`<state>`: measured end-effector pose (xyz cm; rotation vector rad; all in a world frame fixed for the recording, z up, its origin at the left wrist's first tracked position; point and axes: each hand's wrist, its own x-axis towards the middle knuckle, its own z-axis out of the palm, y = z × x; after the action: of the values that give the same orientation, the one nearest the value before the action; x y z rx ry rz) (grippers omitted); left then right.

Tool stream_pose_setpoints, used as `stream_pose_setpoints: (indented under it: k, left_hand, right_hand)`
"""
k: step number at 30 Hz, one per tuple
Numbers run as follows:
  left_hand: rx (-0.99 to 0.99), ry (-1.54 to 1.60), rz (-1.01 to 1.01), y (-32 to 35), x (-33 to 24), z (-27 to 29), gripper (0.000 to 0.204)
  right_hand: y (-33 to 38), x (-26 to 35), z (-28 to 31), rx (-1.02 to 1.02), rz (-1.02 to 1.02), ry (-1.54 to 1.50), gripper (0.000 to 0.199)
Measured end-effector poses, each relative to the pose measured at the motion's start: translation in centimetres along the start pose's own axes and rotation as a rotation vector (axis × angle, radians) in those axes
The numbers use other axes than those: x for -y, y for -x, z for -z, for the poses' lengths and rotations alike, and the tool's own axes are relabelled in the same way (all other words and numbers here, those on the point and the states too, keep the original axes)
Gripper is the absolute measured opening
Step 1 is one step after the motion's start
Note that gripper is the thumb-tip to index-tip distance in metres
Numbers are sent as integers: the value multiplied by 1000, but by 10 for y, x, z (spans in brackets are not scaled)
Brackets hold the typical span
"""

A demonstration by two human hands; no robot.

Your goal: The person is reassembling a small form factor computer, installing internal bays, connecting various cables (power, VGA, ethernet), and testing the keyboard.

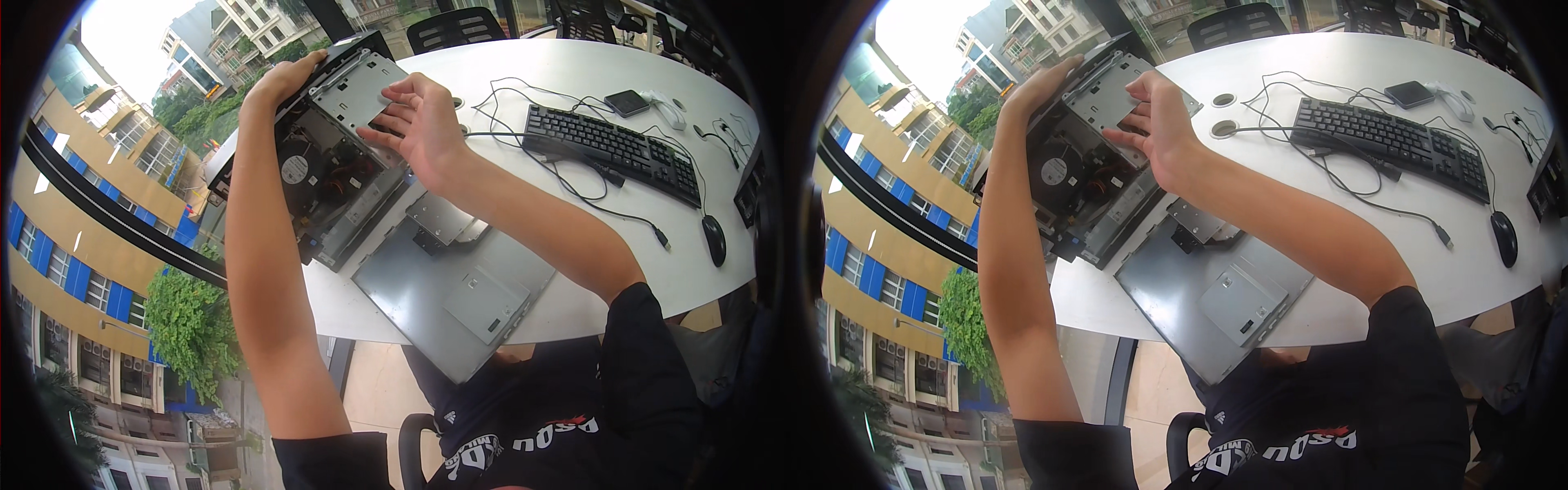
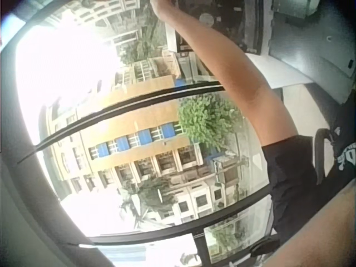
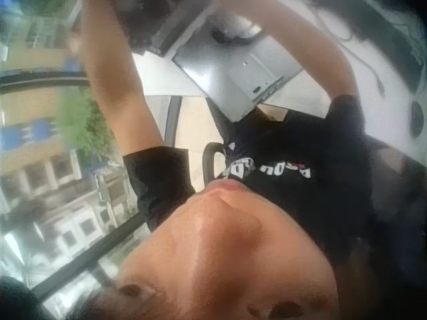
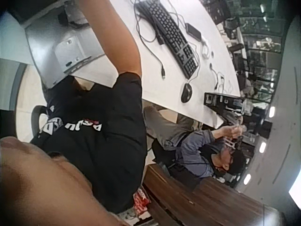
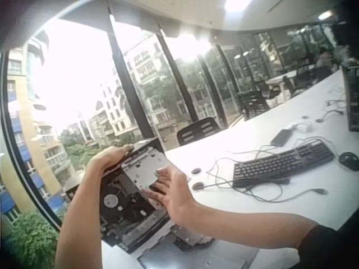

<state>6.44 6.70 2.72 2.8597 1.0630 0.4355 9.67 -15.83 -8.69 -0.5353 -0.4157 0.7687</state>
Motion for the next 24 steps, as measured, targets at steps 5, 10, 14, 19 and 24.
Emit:
stream_pose_setpoints:
  k: [5, 10, 14, 19, 24]
  left_hand:
    - [234, 63, 18, 1, -3, 15, 102]
    - [120, 58, 5, 3, -4, 8, 104]
    - [56, 74, -3, 3, 2, 6, 101]
    - [116, 146, -7, 16, -11, 10, 94]
    - [167, 118, -60, 22, -17, 14, 88]
  right_hand:
    - [-10, -9, 0, -10, 3, -53, 30]
    - [-27, -24, 8, -57, -39, -49, 32]
    - [-30, -30, 6, -38, -18, -53, 35]
    - [-38, -29, 8, 55, -22, -79, 38]
    - [-42, -27, 13, 120, -37, -79, 41]
